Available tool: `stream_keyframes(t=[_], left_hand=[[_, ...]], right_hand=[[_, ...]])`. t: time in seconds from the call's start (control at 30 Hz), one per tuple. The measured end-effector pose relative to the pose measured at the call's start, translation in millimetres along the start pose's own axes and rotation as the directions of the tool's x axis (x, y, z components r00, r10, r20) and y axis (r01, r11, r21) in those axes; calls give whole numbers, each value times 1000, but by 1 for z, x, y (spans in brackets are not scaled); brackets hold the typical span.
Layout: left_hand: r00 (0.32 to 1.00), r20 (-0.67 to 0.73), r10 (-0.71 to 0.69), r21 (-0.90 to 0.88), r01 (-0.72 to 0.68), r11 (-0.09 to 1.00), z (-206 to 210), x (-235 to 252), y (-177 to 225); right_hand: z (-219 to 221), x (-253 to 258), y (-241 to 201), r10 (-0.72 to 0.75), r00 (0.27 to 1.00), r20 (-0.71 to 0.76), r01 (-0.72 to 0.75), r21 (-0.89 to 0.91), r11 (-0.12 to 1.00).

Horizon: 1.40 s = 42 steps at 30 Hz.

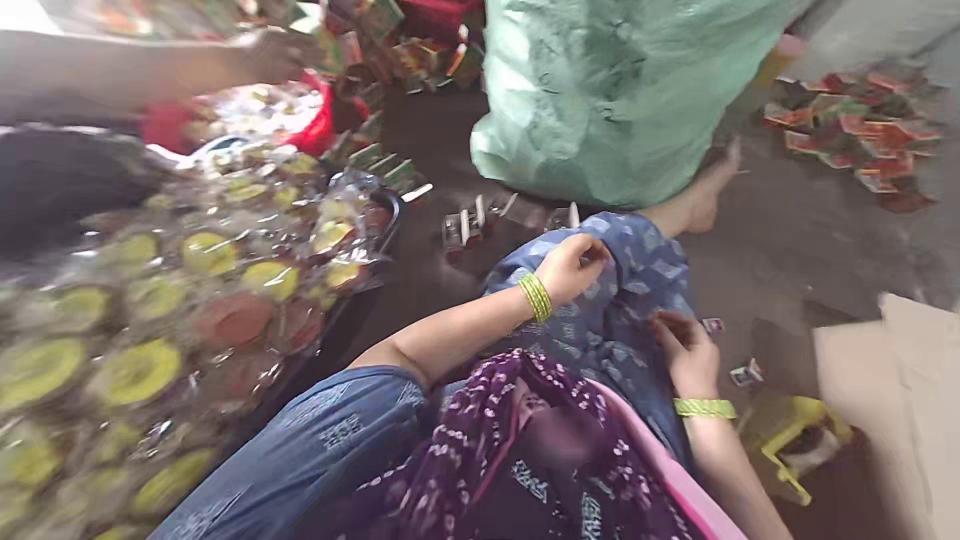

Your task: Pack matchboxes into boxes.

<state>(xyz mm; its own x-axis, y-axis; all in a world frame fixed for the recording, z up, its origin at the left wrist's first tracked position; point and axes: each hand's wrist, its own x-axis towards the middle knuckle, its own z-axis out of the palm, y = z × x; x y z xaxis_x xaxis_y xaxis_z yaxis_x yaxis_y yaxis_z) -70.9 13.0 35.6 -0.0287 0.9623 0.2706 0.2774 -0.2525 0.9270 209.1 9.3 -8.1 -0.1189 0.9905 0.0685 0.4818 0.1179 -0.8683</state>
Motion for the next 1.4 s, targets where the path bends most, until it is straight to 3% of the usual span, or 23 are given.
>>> stream_keyframes(t=[0.1,0.2,0.33,0.4,0.47,0.6,0.67,0.77,0.83,0.9,0.97,1.07,1.13,1.23,1.33,1.4], left_hand=[[977,-210,29,286,33,958,-46,4,-21],[917,-400,0,490,214,845,-94,0,-53],[753,-547,-365,435,629,645,-134,-9,-75],[657,-565,-500,415,749,516,-145,-13,-84],[618,-532,-579,417,786,456,-153,-18,-95],[660,-486,-573,493,748,444,-166,-29,-91],[743,-468,-478,586,666,462,-167,-33,-70],[901,-329,-282,750,431,503,-162,-41,-32],[978,-202,-59,780,197,594,-157,-46,-5],[980,-63,187,723,-84,685,-150,-46,21],[930,63,361,519,-340,784,-138,-43,47],[876,198,439,64,-458,886,-104,-36,78],[851,285,441,-264,-372,890,-71,-30,83],[814,406,414,-485,-192,853,-18,-18,76],[861,414,295,-570,-8,822,22,-13,59],[910,399,116,-564,143,813,41,-15,51]], right_hand=[[2,0,5,-96,995,-41,94,-56,994],[7,-2,5,-69,997,-48,72,78,994],[7,-1,4,-42,998,-44,48,150,987],[8,-2,4,-39,998,-46,45,150,988],[8,-2,3,-35,998,-54,43,150,988],[7,-2,6,-30,997,-64,39,145,989],[7,-2,6,-43,997,-67,51,129,990],[7,-3,5,-115,991,-67,117,24,993],[4,-2,-2,-178,983,-37,175,-76,982],[3,-3,-14,-152,988,5,152,-12,988],[7,-8,-34,-86,995,44,74,231,970],[8,-14,-67,-70,977,199,-47,528,848],[8,-24,-85,-74,938,338,-168,632,757],[5,-46,-106,-90,843,530,-407,738,539],[3,-53,-94,-131,829,544,-429,768,476],[-5,-57,-86,-4,903,429,-376,796,475]])
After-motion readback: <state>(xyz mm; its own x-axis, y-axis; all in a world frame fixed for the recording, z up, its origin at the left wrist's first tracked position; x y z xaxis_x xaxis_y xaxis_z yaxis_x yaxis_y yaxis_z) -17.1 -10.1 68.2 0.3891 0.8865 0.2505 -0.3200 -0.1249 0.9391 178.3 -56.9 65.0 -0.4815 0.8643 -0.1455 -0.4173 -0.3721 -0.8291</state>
